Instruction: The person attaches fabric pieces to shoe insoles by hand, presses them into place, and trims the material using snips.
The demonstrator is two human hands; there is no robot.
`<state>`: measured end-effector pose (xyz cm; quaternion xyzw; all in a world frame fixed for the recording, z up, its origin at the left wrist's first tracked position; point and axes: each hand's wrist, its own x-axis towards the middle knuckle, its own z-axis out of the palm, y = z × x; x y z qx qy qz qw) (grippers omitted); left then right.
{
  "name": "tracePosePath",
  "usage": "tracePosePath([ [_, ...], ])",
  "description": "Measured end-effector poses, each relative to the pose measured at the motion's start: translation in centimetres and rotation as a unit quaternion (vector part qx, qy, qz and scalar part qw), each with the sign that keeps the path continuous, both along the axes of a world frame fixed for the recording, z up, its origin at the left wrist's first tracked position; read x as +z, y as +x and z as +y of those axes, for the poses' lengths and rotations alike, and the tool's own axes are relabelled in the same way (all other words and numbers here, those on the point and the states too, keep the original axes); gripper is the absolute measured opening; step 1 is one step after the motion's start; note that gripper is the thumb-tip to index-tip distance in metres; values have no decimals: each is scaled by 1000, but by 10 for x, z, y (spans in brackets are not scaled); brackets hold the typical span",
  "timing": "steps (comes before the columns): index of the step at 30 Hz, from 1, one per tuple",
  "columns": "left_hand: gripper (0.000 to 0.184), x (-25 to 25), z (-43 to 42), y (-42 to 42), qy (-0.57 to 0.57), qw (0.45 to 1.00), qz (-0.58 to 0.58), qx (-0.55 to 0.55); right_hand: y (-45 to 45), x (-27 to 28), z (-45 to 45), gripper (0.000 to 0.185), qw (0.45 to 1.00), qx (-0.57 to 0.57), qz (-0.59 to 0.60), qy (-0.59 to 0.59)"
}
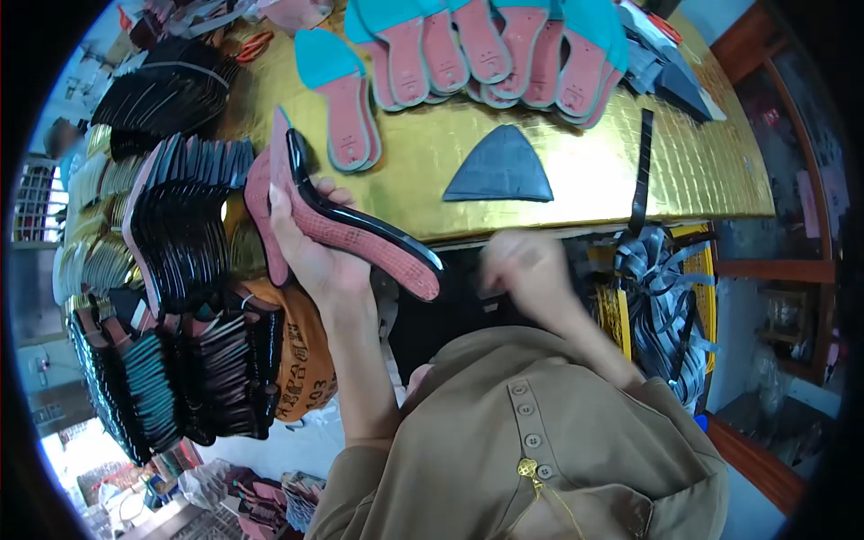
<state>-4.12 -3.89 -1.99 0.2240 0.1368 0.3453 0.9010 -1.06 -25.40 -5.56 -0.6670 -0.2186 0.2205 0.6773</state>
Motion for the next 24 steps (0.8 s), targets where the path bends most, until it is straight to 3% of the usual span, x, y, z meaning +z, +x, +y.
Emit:
tracePosePath([
  [1,34,-2,4,-9,-8,1000,-3,10,16,12,-7,22,993,-84,72,-43],
  [3,33,-13,6,-14,-41,997,-30,-66,46,11,-11,22,991,-116,-46,-42],
  [4,33,-19,5,-14,-38,997,-25,-60,51,14,-7,15,991,-126,-32,-37],
  [6,25,-30,0,-10,-92,986,-94,-99,58,16,-7,20,985,-52,-143,-87],
  [11,27,-40,-11,-4,-57,992,-82,-76,24,29,11,23,982,108,149,-48],
  [14,29,-45,-24,3,-44,991,-69,-104,16,13,27,28,980,160,104,-57],
  [16,30,-46,-30,4,-28,990,-58,-123,12,2,34,32,988,137,-50,-41],
  [21,35,-33,-17,-11,81,993,66,-55,-8,6,10,26,967,203,-96,-117],
  [24,39,-23,-10,-13,81,992,90,-25,22,19,-1,20,945,275,-16,-177],
])
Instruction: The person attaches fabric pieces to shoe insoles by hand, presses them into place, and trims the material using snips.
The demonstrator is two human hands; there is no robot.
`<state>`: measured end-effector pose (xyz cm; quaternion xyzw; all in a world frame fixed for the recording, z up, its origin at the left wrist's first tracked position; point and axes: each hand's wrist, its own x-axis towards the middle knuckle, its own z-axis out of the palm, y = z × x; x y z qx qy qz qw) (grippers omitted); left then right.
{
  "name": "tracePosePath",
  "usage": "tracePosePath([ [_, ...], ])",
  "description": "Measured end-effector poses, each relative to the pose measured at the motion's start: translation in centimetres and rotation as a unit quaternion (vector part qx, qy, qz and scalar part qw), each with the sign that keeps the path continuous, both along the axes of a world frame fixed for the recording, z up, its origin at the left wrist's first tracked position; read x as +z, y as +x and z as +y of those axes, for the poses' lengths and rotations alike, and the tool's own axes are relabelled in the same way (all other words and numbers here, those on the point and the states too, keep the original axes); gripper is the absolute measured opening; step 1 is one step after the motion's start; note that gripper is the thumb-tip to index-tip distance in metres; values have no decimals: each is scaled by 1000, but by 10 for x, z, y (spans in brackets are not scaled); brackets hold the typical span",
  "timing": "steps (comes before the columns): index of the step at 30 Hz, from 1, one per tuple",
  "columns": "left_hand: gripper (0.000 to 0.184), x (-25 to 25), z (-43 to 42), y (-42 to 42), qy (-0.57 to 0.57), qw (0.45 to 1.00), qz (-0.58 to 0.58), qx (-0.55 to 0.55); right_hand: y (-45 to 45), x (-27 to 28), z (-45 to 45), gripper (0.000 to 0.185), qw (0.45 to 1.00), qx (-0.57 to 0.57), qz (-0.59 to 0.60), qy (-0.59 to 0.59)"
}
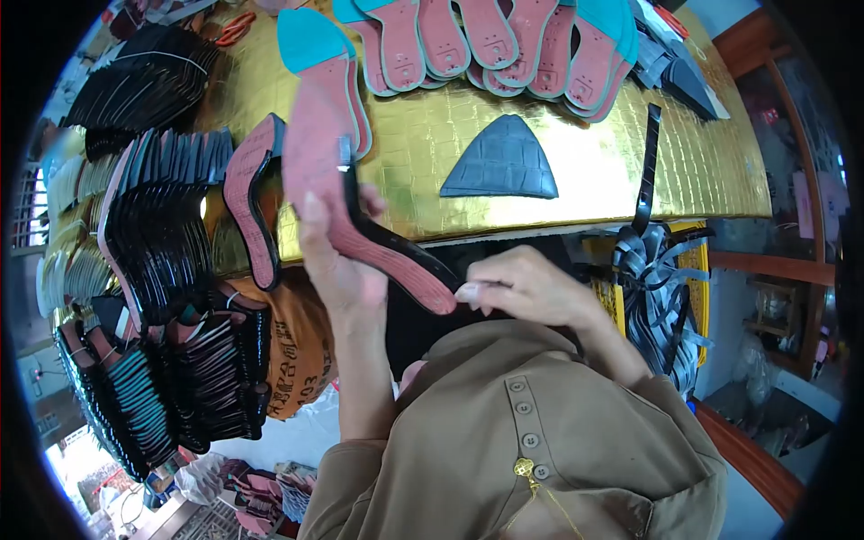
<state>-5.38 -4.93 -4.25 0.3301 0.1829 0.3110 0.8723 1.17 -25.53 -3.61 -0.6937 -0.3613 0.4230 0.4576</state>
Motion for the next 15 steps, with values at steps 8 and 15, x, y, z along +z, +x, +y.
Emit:
tracePosePath([
  [8,51,-3,-3,-28,11,988,9,-151,62,-27,5,10,790,-175,-585,55],
  [15,43,-26,-45,-28,47,965,43,-255,73,-30,2,21,786,-78,-613,4],
])
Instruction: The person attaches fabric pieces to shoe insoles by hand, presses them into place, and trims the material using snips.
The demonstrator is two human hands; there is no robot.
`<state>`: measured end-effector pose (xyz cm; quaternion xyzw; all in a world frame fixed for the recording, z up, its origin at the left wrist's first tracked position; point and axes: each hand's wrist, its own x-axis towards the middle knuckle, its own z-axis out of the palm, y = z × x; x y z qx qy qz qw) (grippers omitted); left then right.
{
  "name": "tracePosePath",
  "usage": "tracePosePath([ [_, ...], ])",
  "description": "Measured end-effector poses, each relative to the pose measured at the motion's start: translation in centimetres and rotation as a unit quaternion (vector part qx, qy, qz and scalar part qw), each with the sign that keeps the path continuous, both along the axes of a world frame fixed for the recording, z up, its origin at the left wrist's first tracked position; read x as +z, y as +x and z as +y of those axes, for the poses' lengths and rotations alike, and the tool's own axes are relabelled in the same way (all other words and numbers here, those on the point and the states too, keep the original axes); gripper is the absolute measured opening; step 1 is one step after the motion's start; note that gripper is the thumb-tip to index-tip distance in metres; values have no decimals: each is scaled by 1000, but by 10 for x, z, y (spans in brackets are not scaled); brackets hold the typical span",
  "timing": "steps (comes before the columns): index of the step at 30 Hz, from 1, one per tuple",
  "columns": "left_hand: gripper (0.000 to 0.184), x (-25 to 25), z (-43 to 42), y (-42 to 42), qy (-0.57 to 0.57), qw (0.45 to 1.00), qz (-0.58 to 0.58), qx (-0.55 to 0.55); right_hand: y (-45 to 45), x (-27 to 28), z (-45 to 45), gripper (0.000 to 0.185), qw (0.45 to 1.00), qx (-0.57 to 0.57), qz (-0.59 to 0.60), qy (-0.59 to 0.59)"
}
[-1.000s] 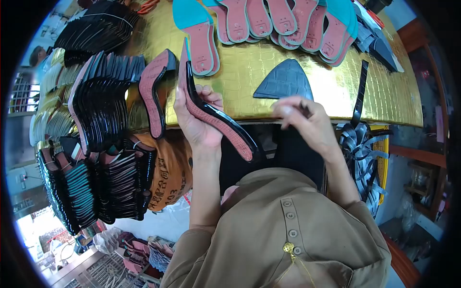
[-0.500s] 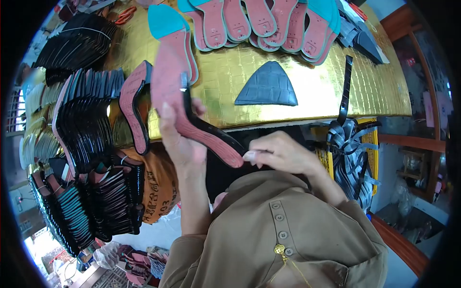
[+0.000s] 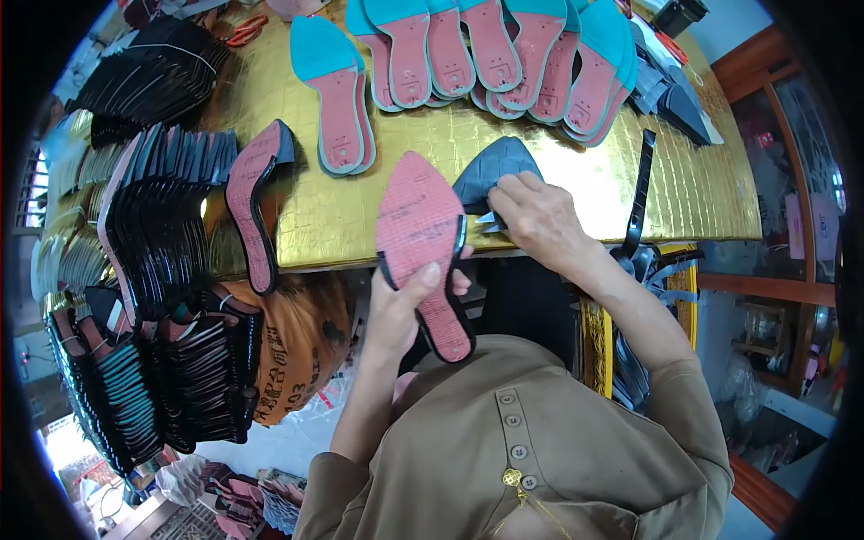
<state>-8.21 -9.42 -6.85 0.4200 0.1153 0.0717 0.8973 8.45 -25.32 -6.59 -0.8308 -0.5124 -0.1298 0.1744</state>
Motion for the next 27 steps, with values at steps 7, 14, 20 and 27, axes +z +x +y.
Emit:
tracePosePath([
  [7,45,-5,-27,56,36,999,-27,-27,19,3,-19,18,816,-164,461,307],
  [14,32,11,-20,61,14,992,-5,-122,-24,35,-35,24,989,23,-32,145],
  [20,33,7,-19,32,43,989,2,-143,-38,32,-43,27,873,-151,382,264],
  [27,42,5,-7,16,-106,994,-6,-15,-52,16,-36,29,610,-145,601,496],
])
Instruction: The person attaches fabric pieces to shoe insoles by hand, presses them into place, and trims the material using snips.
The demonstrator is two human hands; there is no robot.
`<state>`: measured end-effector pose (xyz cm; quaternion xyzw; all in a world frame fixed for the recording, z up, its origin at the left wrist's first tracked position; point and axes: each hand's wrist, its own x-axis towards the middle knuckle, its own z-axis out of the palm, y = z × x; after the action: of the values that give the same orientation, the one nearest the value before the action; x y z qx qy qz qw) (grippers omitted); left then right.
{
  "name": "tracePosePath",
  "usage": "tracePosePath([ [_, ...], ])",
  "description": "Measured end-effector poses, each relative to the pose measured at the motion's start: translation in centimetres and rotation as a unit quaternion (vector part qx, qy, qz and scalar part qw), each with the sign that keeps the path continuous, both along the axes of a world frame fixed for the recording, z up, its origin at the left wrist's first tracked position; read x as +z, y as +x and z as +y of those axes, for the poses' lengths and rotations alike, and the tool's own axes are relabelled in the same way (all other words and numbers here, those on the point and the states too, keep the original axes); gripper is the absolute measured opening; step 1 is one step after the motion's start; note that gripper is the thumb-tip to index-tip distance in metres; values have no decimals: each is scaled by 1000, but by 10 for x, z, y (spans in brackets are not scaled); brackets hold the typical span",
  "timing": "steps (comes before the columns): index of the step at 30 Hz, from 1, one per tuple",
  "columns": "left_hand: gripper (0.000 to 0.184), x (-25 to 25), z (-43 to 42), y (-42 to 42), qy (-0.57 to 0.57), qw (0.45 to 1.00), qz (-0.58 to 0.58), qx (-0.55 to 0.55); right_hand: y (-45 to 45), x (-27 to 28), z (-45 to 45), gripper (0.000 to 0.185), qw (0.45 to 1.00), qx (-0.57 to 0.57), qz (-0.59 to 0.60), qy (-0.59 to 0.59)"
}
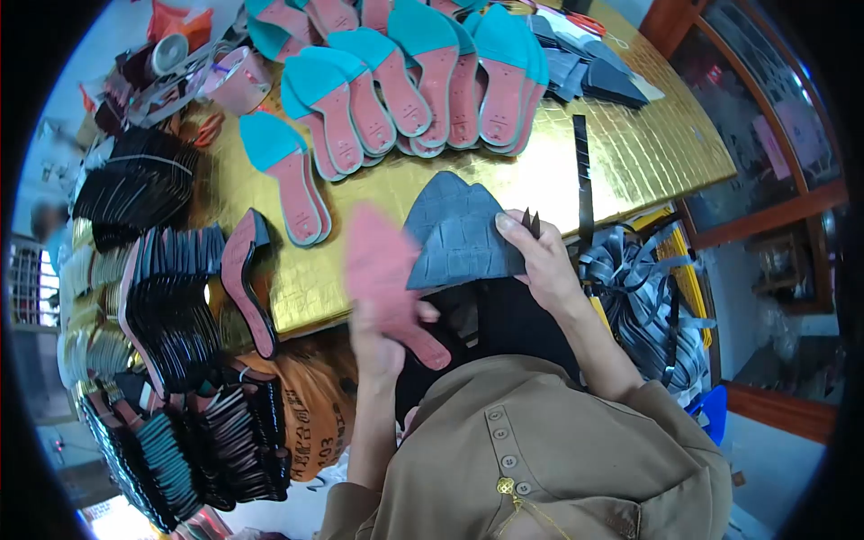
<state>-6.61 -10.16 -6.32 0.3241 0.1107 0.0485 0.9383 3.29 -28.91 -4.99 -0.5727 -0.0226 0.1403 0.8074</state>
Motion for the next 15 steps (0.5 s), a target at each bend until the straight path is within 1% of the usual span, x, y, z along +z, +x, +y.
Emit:
tracePosePath([
  [1,44,-1,9,-7,-24,999,-38,17,-1,2,-2,29,1000,-8,0,3],
  [2,46,0,16,-13,-47,995,-77,35,-2,7,-3,29,999,3,41,10],
  [3,46,-1,13,-19,-44,996,-77,32,-3,13,-3,28,996,18,81,17],
  [5,48,28,-14,-25,107,991,-3,-75,-7,21,-2,27,984,54,164,30],
  [6,48,26,-17,-25,108,991,-1,-73,-9,21,-1,27,984,56,166,31],
  [10,51,12,-23,-20,154,971,44,-177,-17,20,-5,27,973,120,169,98],
  [15,51,3,-19,-20,140,971,50,-187,-24,24,-1,31,974,77,193,85],
])
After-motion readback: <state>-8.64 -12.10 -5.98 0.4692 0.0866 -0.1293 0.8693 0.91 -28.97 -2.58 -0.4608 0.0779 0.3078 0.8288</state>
